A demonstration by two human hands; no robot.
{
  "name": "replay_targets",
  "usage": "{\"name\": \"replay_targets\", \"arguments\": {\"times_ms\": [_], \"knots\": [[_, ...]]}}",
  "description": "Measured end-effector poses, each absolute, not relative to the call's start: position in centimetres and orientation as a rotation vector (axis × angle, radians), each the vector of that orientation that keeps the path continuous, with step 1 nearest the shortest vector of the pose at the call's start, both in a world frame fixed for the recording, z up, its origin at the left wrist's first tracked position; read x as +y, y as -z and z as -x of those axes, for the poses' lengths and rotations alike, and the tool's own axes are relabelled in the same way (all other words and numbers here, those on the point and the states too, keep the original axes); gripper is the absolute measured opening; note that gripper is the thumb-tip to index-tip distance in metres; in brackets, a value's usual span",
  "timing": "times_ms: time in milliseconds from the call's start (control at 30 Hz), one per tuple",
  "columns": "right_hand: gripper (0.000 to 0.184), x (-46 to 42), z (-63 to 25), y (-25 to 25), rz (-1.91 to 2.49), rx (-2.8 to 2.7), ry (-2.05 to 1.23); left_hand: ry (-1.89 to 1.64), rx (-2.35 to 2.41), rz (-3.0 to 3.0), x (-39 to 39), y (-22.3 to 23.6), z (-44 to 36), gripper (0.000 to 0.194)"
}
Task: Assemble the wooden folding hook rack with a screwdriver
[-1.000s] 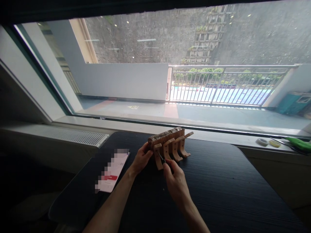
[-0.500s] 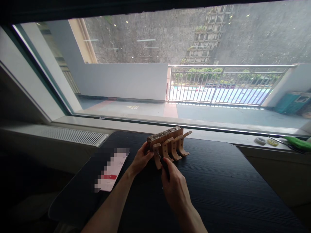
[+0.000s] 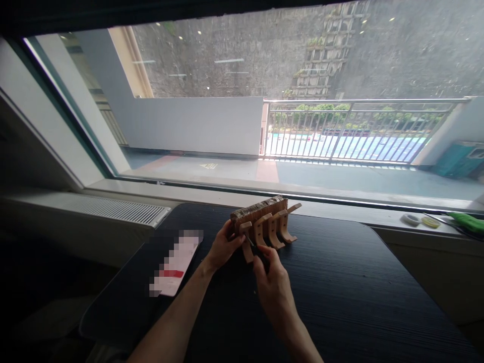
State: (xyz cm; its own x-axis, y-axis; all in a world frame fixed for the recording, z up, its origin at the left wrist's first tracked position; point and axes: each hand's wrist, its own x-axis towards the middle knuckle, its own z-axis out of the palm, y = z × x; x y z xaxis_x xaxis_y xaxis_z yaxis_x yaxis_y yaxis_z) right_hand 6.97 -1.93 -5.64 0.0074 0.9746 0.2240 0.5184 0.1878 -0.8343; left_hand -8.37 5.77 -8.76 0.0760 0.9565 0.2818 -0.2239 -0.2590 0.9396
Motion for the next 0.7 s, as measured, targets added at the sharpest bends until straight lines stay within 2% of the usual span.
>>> {"name": "replay_targets", "arguments": {"times_ms": [133, 333, 500, 600, 700], "knots": [[0.038, -1.8, -7.0, 4.9, 1.488, -1.564, -0.763, -1.42, 0.827, -1.276, 5.7, 8.7, 8.3, 0.038], [0.041, -2.6, -7.3, 4.4, 1.574, -1.901, -0.321, -1.429, 0.871, -1.32, 5.6, 8.5, 8.3, 0.039], [0.034, -2.8, -7.3, 5.2, 1.472, -2.06, -0.032, -1.437, 0.881, -1.346, 5.5, 8.6, 8.4, 0.038], [0.033, -2.6, -7.1, 5.6, 1.493, -2.037, -0.087, -1.432, 0.867, -1.345, 5.6, 8.8, 8.4, 0.039], [0.032, -2.3, -6.9, 5.7, 1.52, -1.907, -0.319, -1.429, 0.856, -1.336, 5.7, 8.8, 8.4, 0.039]]}}
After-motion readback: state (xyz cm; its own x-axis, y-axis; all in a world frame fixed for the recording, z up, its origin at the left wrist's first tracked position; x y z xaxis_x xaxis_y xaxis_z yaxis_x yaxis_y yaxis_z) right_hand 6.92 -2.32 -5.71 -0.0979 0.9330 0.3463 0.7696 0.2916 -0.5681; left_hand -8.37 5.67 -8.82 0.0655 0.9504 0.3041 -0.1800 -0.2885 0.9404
